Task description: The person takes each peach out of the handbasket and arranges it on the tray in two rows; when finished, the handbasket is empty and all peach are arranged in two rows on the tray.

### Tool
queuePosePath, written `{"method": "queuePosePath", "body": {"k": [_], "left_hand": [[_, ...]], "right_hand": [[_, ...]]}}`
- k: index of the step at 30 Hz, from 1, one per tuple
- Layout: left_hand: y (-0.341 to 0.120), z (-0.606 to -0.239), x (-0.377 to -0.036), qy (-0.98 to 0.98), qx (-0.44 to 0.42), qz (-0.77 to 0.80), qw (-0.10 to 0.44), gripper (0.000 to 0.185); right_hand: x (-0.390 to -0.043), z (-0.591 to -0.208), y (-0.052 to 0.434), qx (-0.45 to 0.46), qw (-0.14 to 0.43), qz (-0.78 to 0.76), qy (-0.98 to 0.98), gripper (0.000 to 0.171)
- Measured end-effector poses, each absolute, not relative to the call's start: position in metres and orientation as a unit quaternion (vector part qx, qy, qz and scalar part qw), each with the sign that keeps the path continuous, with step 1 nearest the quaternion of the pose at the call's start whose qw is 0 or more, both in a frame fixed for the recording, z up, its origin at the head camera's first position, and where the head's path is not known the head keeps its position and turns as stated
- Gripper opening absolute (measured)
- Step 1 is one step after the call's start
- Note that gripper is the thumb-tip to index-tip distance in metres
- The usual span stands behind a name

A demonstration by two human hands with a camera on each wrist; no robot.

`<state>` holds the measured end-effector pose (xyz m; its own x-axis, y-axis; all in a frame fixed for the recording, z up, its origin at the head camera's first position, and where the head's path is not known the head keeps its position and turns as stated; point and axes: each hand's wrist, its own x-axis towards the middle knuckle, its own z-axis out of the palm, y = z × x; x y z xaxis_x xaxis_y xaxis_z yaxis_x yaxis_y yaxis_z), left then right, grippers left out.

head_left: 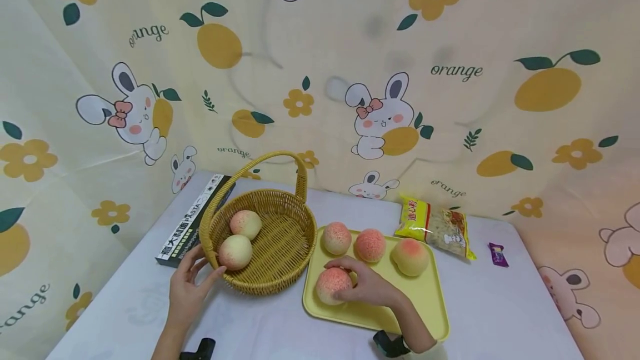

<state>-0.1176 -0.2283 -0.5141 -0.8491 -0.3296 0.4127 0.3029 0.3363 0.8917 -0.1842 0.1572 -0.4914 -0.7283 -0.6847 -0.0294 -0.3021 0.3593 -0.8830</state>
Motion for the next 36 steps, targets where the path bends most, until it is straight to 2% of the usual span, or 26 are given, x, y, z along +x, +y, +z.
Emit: {"method": "queuePosePath", "body": {"k": [20,28,36], "left_hand": [[-0.2292,-0.5138,-0.1171,-0.775,0.007,-0.571,0.271,0.062],[-0.2290,-0.5140,-0.1169,-0.770,-0.001,-0.576,0.272,0.063],[-0.2291,-0.5153,-0.1176,-0.768,0.002,-0.581,0.271,0.063]], "right_hand": [[-0.1835,-0.4934,0.1580,-0.295,0.214,-0.455,0.812,0.053],[-0.1835,-0.4961,0.1583,-0.310,0.200,-0.460,0.808,0.051],[-0.1834,-0.4899,0.1622,-0.287,0.195,-0.466,0.814,0.054]]}}
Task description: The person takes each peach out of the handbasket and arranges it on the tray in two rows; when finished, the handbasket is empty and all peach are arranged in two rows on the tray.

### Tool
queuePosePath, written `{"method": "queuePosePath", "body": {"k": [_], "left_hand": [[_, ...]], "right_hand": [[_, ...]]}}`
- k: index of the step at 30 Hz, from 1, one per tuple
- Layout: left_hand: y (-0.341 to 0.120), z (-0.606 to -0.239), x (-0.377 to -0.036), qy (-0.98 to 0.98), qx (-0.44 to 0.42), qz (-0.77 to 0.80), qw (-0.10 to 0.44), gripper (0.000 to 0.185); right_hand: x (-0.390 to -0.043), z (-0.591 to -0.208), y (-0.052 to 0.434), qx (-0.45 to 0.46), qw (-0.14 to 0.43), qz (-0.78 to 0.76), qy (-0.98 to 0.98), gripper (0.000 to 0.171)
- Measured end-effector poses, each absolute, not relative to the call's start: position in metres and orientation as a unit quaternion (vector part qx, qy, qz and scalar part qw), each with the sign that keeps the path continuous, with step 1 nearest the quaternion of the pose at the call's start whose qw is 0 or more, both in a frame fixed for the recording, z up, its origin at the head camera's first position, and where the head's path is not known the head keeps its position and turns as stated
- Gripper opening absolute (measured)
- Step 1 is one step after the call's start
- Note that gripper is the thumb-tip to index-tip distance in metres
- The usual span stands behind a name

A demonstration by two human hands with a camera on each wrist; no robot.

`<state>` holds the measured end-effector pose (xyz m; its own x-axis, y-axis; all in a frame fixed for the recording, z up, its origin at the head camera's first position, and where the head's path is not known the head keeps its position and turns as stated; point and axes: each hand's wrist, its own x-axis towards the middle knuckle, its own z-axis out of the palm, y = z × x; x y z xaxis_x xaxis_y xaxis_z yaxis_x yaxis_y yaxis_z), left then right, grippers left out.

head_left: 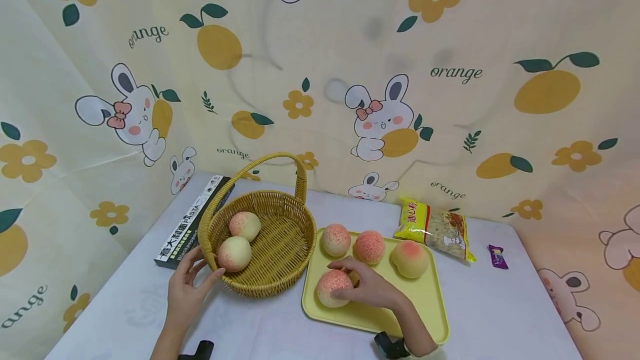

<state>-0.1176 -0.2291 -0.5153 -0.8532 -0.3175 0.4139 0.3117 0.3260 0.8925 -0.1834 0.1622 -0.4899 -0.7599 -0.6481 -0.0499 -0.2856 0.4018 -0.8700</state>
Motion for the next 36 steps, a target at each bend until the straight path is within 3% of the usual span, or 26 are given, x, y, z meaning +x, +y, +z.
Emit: {"method": "queuePosePath", "body": {"k": [9,18,36], "left_hand": [[-0.229,-0.514,-0.118,-0.767,0.007,-0.584,0.265,0.063],[-0.228,-0.514,-0.118,-0.774,0.002,-0.574,0.267,0.067],[-0.229,-0.515,-0.118,-0.776,0.012,-0.573,0.263,0.067]], "right_hand": [[-0.192,-0.471,0.163,-0.304,0.167,-0.484,0.803,0.043],[-0.206,-0.453,0.145,-0.328,0.152,-0.469,0.806,0.044],[-0.243,-0.406,0.055,-0.421,0.171,-0.423,0.784,0.049]]}}
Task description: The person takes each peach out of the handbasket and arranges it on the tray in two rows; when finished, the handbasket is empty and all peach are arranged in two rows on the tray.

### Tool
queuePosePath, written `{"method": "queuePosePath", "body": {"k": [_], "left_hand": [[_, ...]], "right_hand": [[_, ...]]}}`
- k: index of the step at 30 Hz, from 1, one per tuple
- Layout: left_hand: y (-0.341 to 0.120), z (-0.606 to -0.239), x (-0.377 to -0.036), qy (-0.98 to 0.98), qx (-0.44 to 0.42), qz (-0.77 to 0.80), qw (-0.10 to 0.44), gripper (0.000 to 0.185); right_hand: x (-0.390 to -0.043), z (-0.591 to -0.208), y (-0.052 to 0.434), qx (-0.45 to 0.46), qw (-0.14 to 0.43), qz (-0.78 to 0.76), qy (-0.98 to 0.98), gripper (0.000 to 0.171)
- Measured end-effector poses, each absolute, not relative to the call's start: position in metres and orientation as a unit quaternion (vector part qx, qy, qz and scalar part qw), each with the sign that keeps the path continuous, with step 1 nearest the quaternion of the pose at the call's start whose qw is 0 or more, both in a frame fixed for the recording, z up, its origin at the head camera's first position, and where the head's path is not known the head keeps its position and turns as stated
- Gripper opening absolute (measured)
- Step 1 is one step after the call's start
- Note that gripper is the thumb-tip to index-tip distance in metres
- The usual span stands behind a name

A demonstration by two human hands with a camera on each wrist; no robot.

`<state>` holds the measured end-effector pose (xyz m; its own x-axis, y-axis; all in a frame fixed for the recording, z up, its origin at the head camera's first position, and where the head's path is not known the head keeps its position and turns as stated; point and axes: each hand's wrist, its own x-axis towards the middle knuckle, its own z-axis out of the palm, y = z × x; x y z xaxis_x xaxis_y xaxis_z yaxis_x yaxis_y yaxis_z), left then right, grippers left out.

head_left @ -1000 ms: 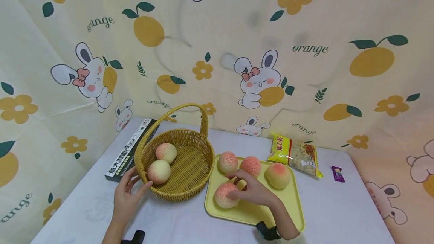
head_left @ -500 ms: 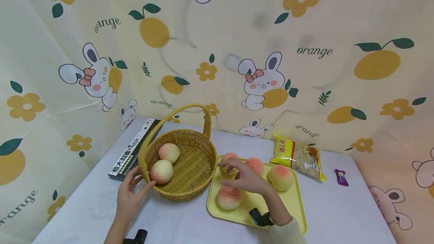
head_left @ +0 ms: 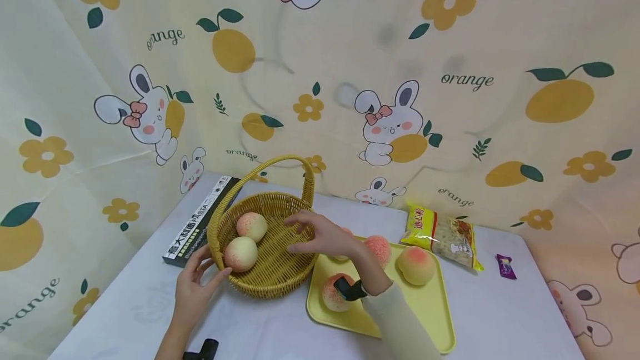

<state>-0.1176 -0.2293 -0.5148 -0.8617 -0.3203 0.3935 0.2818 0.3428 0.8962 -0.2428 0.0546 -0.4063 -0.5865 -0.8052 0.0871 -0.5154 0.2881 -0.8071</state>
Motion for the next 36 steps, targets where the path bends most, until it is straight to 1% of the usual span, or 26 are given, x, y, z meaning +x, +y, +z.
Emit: {"method": "queuePosePath", "body": {"k": [6,14,19,25,30,36], "left_hand": [[-0.230,-0.513,-0.117,-0.773,0.015,-0.579,0.257,0.066],[-0.228,-0.513,-0.117,-0.769,0.006,-0.583,0.262,0.066],[-0.228,-0.513,-0.117,-0.770,0.004,-0.580,0.265,0.066],[-0.229,-0.513,-0.118,-0.771,0.013,-0.581,0.261,0.065],[-0.229,-0.513,-0.118,-0.772,0.018,-0.581,0.256,0.064],[-0.228,-0.512,-0.117,-0.775,0.014,-0.575,0.263,0.064]], "right_hand": [[-0.260,-0.402,0.026,-0.431,0.175,-0.417,0.781,0.048],[-0.277,-0.413,0.000,-0.413,0.181,-0.426,0.784,0.051],[-0.287,-0.416,-0.013,-0.404,0.188,-0.430,0.785,0.049],[-0.299,-0.416,-0.025,-0.381,0.220,-0.453,0.776,0.051],[-0.307,-0.423,-0.034,-0.373,0.226,-0.447,0.781,0.052],[-0.310,-0.432,-0.041,-0.366,0.229,-0.448,0.783,0.052]]}}
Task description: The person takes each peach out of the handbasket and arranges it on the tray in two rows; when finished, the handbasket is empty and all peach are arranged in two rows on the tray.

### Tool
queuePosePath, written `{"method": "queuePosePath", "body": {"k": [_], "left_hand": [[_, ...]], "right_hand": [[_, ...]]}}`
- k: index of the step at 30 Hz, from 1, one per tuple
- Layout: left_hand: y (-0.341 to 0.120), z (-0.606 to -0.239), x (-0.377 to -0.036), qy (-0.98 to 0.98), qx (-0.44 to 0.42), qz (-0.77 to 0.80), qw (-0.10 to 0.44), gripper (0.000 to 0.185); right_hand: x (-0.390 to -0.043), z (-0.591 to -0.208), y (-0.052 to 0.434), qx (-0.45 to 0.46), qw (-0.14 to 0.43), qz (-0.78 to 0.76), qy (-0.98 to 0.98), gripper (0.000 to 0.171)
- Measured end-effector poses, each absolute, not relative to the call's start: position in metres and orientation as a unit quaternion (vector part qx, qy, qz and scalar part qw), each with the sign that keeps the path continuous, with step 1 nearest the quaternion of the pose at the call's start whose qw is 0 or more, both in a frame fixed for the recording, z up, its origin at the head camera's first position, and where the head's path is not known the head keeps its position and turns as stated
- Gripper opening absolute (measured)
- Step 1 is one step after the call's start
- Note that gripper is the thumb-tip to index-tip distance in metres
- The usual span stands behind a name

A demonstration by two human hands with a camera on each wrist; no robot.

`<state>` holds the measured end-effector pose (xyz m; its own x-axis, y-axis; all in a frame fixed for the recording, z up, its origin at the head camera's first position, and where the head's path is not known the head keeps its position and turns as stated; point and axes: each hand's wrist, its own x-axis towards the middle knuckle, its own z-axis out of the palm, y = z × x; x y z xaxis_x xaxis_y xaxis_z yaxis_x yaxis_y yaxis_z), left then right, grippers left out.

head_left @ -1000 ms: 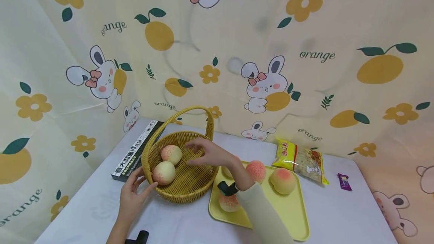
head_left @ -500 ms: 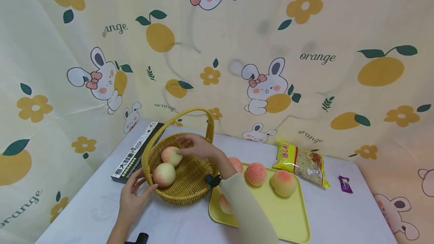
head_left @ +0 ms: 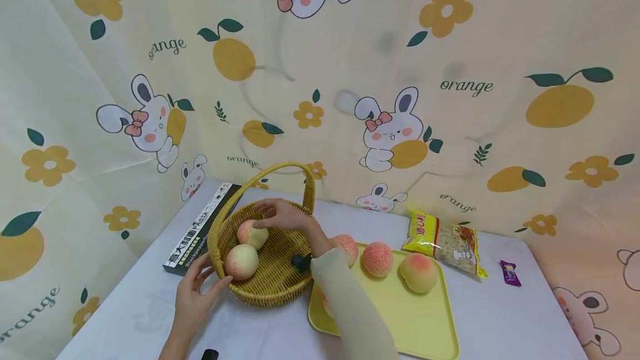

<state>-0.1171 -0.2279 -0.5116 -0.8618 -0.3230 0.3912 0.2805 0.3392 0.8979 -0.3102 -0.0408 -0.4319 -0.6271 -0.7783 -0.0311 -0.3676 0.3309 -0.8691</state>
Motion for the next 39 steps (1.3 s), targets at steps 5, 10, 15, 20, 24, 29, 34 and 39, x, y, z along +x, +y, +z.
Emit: {"method": "queuePosePath", "body": {"k": [5,10,15,20,24,29,34,39], "left_hand": [[-0.229,-0.516,-0.117,-0.779,0.021,-0.572,0.258,0.065],[-0.231,-0.517,-0.119,-0.773,0.014,-0.580,0.257,0.066],[-0.232,-0.516,-0.119,-0.773,0.013,-0.579,0.259,0.066],[-0.233,-0.517,-0.119,-0.773,0.014,-0.578,0.260,0.066],[-0.232,-0.518,-0.120,-0.771,0.012,-0.583,0.258,0.065],[-0.231,-0.516,-0.119,-0.769,0.003,-0.581,0.267,0.064],[-0.230,-0.516,-0.118,-0.764,-0.001,-0.586,0.270,0.065],[-0.231,-0.517,-0.119,-0.765,0.004,-0.585,0.268,0.067]], "right_hand": [[-0.310,-0.440,-0.048,-0.361,0.218,-0.443,0.791,0.051],[-0.312,-0.448,-0.055,-0.353,0.208,-0.440,0.799,0.050],[-0.314,-0.454,-0.061,-0.355,0.208,-0.447,0.794,0.049],[-0.314,-0.461,-0.065,-0.356,0.198,-0.463,0.787,0.046],[-0.313,-0.467,-0.067,-0.348,0.196,-0.467,0.789,0.044],[-0.312,-0.470,-0.070,-0.337,0.200,-0.460,0.797,0.044],[-0.311,-0.470,-0.071,-0.341,0.195,-0.446,0.804,0.046],[-0.310,-0.470,-0.071,-0.339,0.198,-0.438,0.809,0.049]]}}
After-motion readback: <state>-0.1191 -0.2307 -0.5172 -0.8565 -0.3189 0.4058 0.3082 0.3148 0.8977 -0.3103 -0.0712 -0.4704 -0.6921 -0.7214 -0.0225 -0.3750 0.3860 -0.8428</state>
